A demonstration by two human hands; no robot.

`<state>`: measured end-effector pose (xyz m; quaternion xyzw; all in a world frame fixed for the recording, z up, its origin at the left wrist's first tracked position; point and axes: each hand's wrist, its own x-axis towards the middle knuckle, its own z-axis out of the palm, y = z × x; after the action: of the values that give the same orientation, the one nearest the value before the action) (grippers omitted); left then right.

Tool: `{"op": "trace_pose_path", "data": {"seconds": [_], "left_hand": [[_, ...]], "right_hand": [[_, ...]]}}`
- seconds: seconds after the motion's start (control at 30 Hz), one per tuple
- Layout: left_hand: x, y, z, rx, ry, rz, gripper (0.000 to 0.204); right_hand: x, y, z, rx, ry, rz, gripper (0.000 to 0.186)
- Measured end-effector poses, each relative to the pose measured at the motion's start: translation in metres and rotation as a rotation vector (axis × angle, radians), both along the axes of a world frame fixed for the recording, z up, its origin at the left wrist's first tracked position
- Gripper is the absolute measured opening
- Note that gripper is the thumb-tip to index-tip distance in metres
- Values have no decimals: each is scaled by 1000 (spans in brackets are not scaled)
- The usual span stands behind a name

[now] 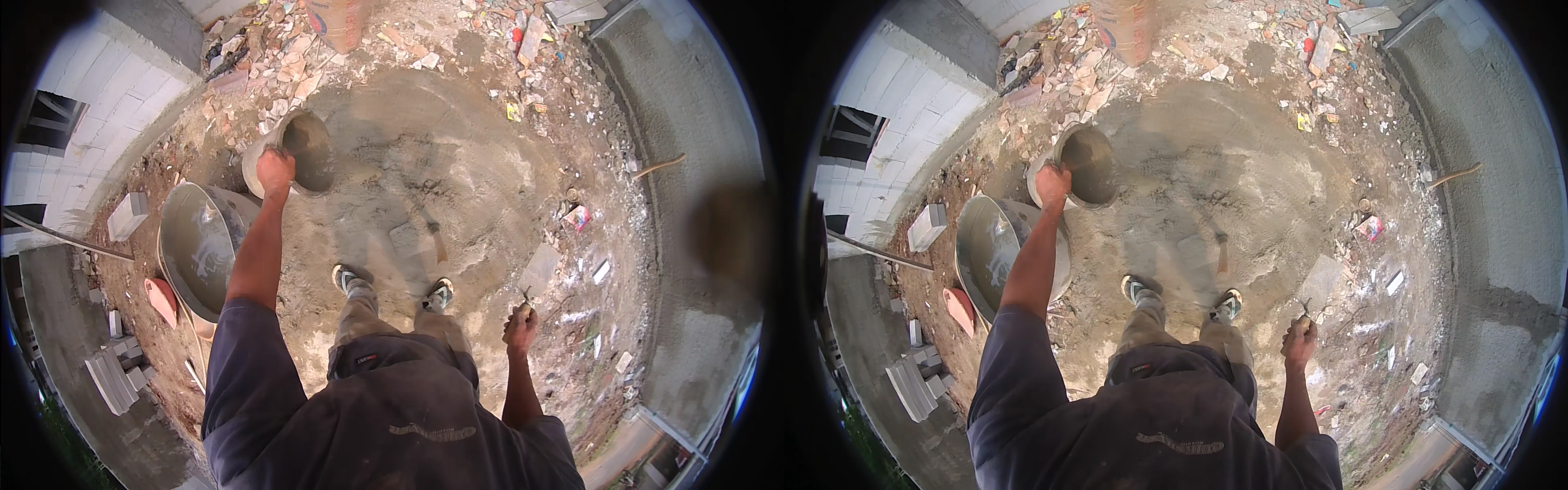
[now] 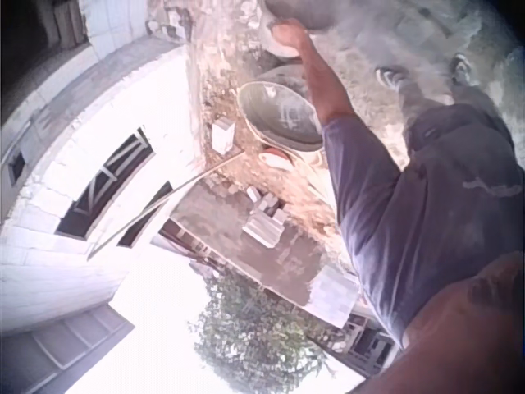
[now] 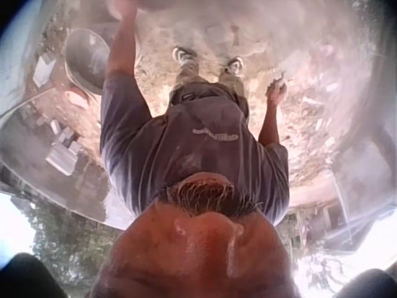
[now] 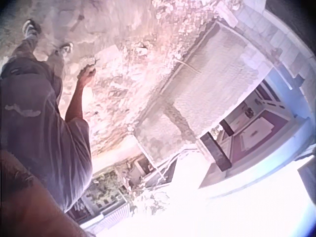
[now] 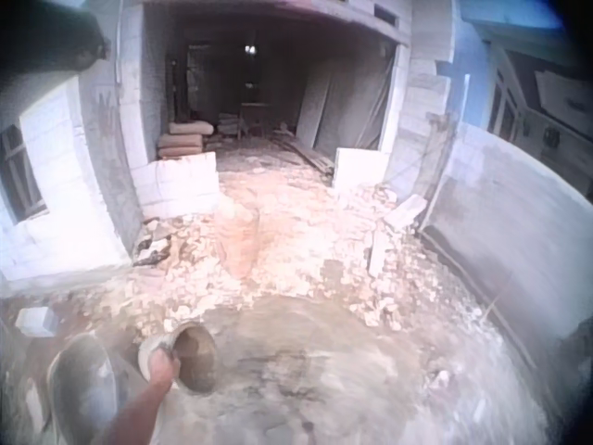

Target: The person scoops wet cement from a bucket with a trowel and applies it to a curved exterior wall, smoothing the surface. The person then walks to a pile of dry mix, scoops it into the bucket, and moves inside a building under construction.

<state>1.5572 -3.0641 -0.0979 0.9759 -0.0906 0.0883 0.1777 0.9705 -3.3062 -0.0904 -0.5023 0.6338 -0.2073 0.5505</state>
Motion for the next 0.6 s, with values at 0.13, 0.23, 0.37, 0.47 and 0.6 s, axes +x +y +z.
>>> {"op": "trace_pose_path", "data": {"seconds": [0.13, 0.23, 0.37, 0.47, 0.6], "left_hand": [[1, -42, 12, 9, -76, -51, 27], [12, -33, 7, -59, -249, -84, 30], [26, 15, 11, -200, 158, 153, 39], [3, 46, 4, -1035, 348, 454, 38], [-37, 123, -38, -1350, 641, 575, 53]], "right_hand": [[-36, -1, -8, 13, 25, -86, 27], [-37, 0, -8, 45, 20, -141, 27], [-17, 2, -9, 96, 5, -108, 26], [16, 4, -6, 106, -32, -4, 21], [78, 1, -5, 146, -122, 182, 18]]}}
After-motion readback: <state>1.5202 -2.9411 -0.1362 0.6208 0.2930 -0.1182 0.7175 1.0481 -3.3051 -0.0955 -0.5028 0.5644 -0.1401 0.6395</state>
